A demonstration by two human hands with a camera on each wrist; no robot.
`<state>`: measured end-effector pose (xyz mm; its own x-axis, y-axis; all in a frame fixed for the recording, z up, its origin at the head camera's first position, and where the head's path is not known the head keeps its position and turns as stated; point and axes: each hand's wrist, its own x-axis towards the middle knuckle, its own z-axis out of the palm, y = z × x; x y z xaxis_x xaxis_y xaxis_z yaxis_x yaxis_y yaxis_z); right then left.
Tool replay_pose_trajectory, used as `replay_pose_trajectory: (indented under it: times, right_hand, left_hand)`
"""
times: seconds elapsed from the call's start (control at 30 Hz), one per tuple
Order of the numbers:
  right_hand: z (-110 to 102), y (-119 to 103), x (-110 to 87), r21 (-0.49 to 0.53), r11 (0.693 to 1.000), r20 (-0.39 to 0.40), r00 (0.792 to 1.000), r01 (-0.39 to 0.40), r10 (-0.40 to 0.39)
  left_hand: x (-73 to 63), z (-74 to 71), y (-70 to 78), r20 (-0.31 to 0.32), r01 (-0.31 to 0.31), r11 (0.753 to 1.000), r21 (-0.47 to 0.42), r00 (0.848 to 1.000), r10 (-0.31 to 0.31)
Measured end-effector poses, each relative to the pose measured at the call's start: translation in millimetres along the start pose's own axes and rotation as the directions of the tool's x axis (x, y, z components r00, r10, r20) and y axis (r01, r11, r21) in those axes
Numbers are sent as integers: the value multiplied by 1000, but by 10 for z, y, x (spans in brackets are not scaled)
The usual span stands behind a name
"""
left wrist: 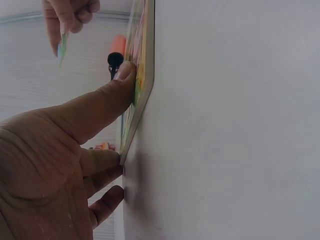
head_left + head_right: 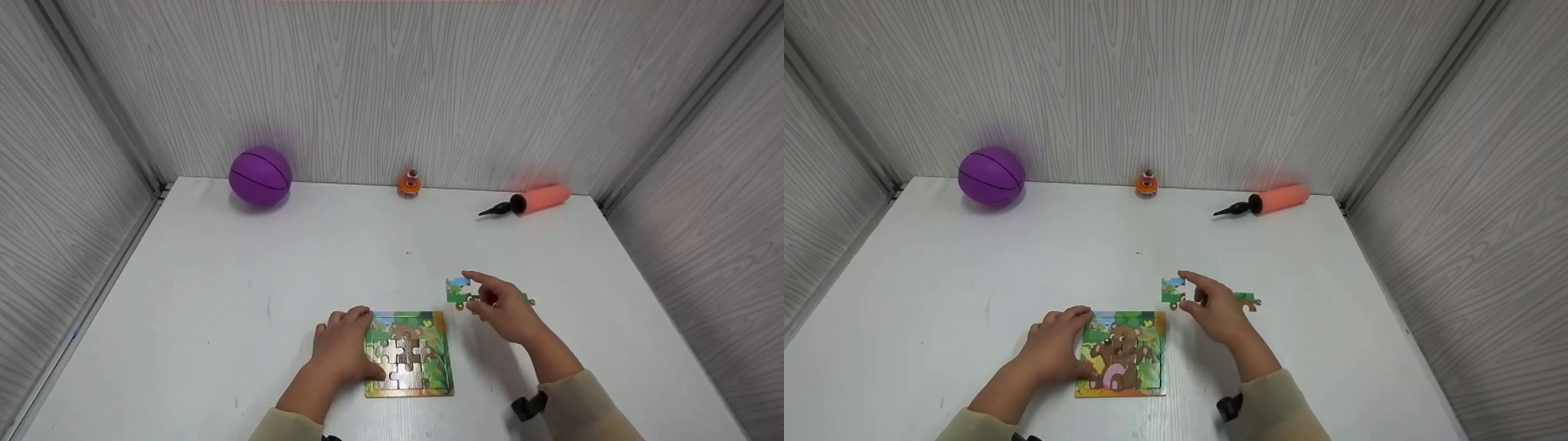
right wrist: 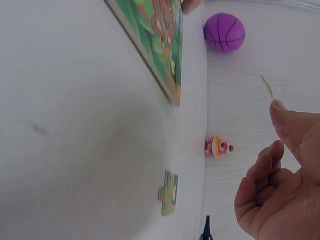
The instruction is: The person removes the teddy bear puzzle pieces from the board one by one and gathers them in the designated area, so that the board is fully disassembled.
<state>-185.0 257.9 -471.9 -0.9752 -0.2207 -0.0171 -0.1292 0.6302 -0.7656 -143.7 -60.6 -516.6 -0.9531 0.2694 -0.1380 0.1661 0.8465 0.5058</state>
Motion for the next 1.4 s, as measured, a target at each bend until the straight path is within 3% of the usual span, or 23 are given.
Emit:
replay_pose_trajectory:
  times: [0.4, 0.67, 0.87, 1.1, 1.4]
  right_hand:
    - [-704, 456, -174, -85, 994, -63, 996, -63, 57]
    - [-1059, 774, -316, -132, 988, -96, 993, -84, 72]
    - [-1175, 990, -367, -165, 971, -56, 984, -174, 167]
    - [-1236, 1282, -376, -216, 926, -23, 950, -308, 311]
    - [-1253, 1378, -353, -243, 913, -7, 942, -327, 335]
  left_hand:
    - [2, -3, -6, 12, 0, 1000, 1, 1000, 0]
    - [13, 5, -3, 5, -8, 1000, 0, 1000, 8]
    - [19, 1, -7, 1, -8, 1000, 7, 1000, 8]
    - [14, 12, -19, -3, -11, 1000, 1, 1000, 11]
    - [1, 23, -26, -6, -9, 1000, 6, 1000, 9]
